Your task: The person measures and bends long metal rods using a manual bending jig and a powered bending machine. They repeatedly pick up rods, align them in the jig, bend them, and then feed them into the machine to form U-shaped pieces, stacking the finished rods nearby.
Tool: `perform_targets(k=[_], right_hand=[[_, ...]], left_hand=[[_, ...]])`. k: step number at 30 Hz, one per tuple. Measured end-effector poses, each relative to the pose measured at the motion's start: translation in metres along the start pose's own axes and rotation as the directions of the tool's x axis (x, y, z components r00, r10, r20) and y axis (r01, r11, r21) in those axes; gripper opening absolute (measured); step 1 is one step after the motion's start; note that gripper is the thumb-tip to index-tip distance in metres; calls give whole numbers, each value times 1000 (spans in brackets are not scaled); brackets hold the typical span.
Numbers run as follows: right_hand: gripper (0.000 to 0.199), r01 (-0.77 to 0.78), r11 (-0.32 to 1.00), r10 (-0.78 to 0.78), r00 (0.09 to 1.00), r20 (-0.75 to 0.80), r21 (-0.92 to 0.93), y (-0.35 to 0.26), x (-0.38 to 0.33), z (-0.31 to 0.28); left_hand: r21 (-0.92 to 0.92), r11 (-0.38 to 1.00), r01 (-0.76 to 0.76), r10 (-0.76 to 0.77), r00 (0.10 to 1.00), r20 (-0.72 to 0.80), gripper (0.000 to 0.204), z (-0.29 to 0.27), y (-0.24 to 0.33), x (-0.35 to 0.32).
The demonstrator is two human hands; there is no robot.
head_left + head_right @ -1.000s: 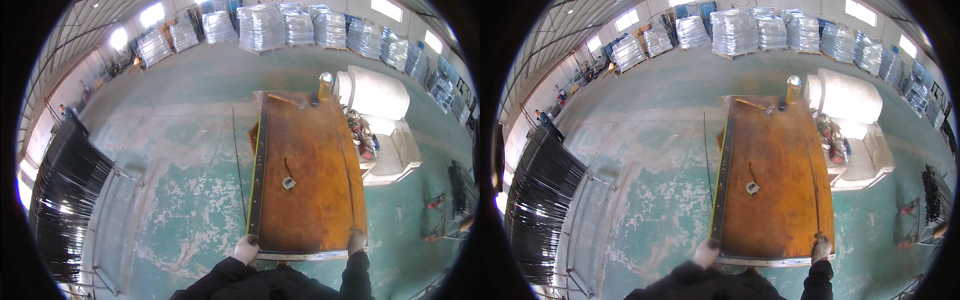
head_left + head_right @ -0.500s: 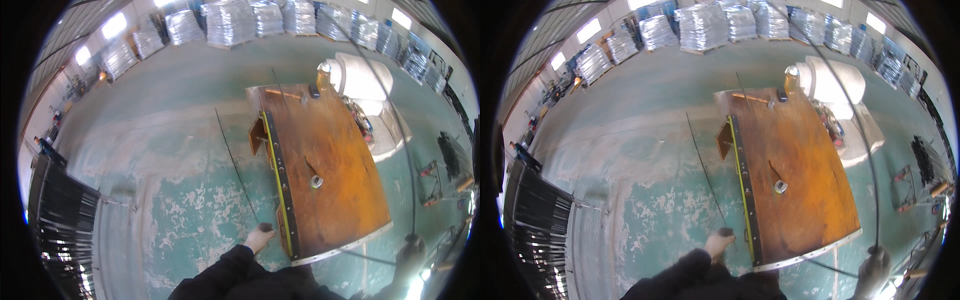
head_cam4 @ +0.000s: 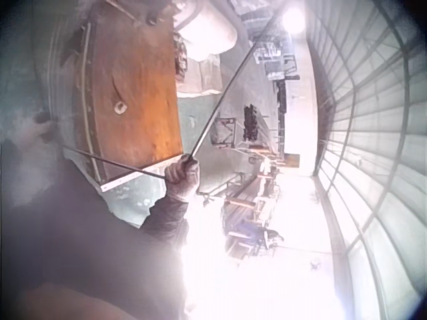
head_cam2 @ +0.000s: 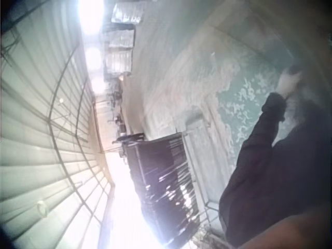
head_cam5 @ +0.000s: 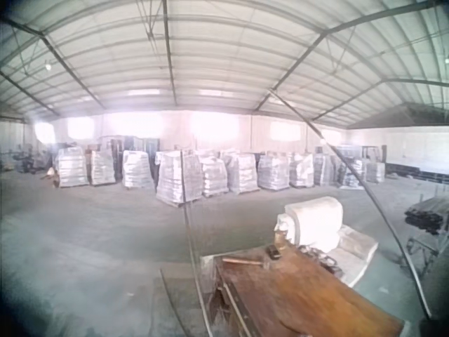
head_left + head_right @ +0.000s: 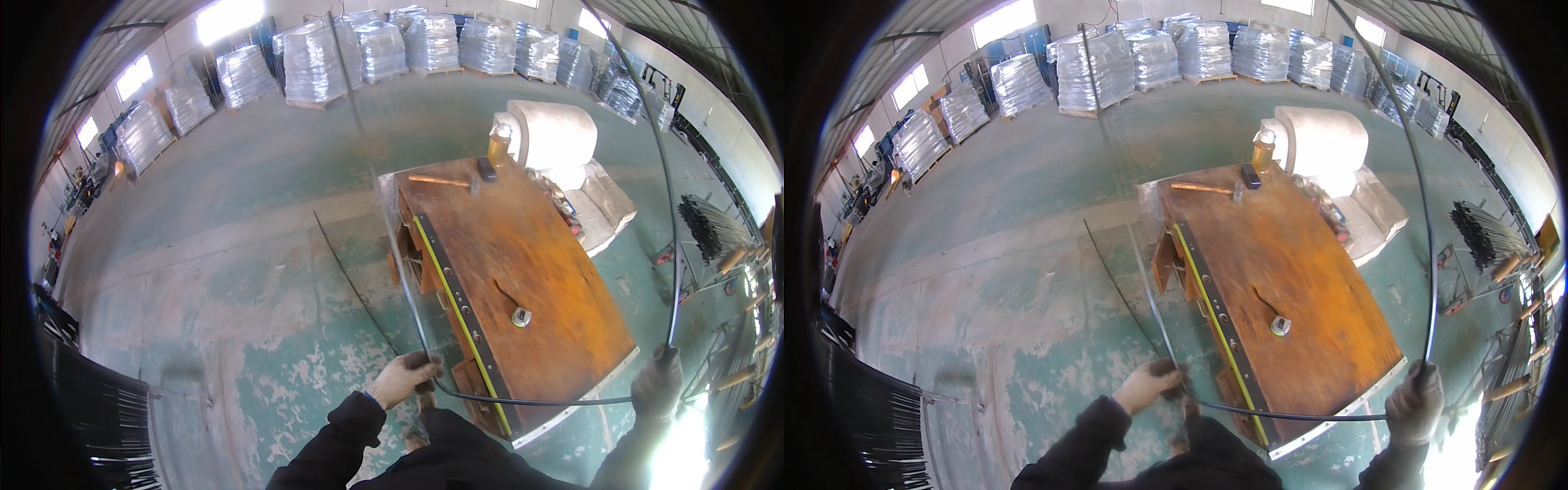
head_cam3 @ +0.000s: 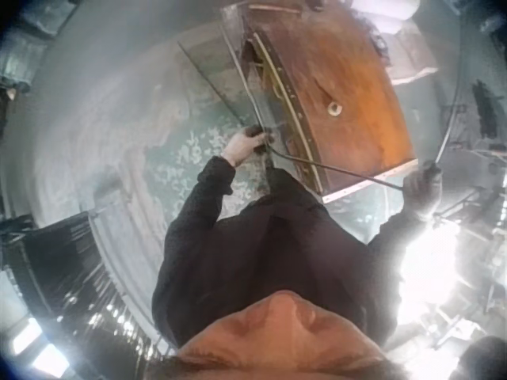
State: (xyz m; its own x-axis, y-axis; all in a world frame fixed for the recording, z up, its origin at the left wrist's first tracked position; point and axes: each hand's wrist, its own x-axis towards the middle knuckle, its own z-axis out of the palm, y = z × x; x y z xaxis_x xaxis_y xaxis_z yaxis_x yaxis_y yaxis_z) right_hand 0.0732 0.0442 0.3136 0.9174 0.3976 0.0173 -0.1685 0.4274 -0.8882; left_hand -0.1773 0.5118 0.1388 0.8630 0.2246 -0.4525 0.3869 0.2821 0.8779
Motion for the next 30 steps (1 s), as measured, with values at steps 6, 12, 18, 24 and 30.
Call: perform_targets(k=[6,12,18,24,30], right_hand=[[43,-58,998,56,996,75,24,95,116,79],[41,-160,976,124,966,228,148,209,290,190],[38,-250,957,193,929,315,149,282,430,316],[37,-45,993,75,954,291,-109,342,567,391],[40,216,807,45,906,422,-549,385,705,432]], left_hand=[[133,991,-11,25,994,-109,36,-114,35,22],[88,996,4,25,946,-323,28,-228,92,50],[37,997,-63,73,842,-534,20,-321,144,98],[64,994,-88,108,766,-633,17,-404,180,210],[159,974,-164,228,676,-701,14,-511,211,345]])
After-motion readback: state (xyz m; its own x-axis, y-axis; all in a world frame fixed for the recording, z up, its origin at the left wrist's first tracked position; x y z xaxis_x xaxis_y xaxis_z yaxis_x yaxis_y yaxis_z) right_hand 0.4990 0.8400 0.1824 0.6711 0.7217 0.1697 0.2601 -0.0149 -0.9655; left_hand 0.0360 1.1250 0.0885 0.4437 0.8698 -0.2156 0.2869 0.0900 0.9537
